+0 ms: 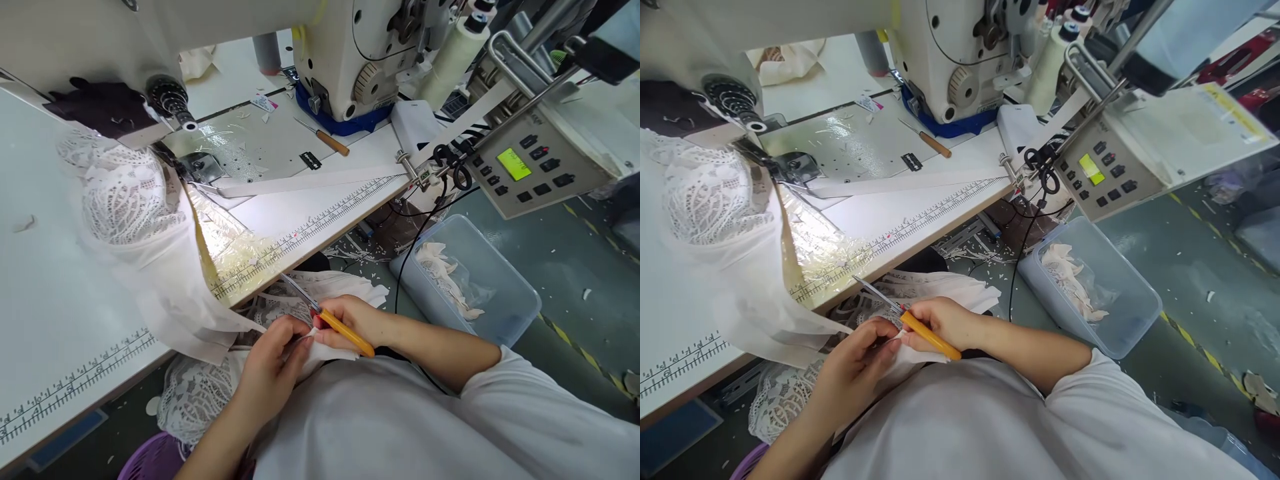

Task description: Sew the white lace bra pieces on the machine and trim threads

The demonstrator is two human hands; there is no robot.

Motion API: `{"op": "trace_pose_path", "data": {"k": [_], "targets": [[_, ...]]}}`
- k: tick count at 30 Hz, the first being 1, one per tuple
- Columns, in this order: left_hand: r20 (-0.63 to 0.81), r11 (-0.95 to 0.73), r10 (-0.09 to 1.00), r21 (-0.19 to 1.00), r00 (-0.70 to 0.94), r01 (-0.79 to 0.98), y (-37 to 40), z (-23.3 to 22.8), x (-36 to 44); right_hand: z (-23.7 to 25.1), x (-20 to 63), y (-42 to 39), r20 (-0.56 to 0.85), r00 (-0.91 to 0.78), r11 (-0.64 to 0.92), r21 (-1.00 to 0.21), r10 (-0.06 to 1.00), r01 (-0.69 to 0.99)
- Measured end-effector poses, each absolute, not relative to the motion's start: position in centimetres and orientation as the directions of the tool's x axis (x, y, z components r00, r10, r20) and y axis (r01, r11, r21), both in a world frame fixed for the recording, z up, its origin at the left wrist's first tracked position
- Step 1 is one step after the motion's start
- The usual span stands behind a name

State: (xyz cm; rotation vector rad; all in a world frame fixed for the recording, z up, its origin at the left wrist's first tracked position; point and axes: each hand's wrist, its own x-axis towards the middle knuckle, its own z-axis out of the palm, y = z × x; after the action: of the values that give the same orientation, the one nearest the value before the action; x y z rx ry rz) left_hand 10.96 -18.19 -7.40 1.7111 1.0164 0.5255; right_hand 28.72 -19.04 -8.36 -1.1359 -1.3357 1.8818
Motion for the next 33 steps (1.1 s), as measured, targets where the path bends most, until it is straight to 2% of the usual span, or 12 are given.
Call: {"op": "trace_pose_path", "data": {"k": [2, 4, 6, 8, 10, 14, 19, 23, 33], "targets": [[-0.217, 0.062, 0.829, 0.952, 0.515, 0.301, -18.1, -7.3, 11.0, -8.3, 29.1, -18.9, -0.344, -0.503, -0.347, -0.933, 0.793, 0.09], [-0.306, 0.243, 0.83, 0.951, 0.466, 0.192, -18.1, -7.1, 10.9, -8.3, 29.7, -18.6, -0.329, -0.522, -0.258, -0.944, 0.787, 0.207], [-0.392, 0.396, 0.817, 0.915, 0.422, 0.084, -18.2, -6.9, 10.7, -8.5, 30.4, -18.1, -0.293, -0.541, -0.091, -0.925, 0.788, 0.368], [-0.458, 0.5, 0.792, 0.866, 0.403, -0.001, -18.3, -6.8, 10.5, -8.7, 30.8, -17.8, -0.272, -0.581, 0.096, -0.847, 0.767, 0.523], [-0.492, 0.55, 0.78, 0.834, 0.387, -0.048, -18.4, -6.9, 10.2, -8.8, 31.0, -17.7, -0.288, -0.64, 0.241, -0.757, 0.712, 0.608], [-0.473, 0.509, 0.83, 0.859, 0.295, -0.058, -18.7, -7.0, 9.9, -8.7, 30.8, -18.3, -0.337, -0.7, 0.352, -0.68, 0.63, 0.643], [-0.374, 0.373, 0.906, 0.927, 0.196, 0.046, -18.8, -6.5, 9.8, -8.3, 30.8, -19.1, -0.406, -0.62, 0.316, -0.6, 0.672, 0.735], [-0.366, 0.348, 0.917, 0.928, 0.157, 0.132, -18.8, -6.2, 9.6, -7.8, 30.9, -19.4, -0.44, -0.574, 0.279, -0.569, 0.691, 0.773], [-0.334, 0.32, 0.931, 0.941, 0.147, 0.109, -18.8, -6.3, 9.5, -7.3, 30.5, -20.1, -0.477, -0.505, 0.221, -0.532, 0.72, 0.818]]}}
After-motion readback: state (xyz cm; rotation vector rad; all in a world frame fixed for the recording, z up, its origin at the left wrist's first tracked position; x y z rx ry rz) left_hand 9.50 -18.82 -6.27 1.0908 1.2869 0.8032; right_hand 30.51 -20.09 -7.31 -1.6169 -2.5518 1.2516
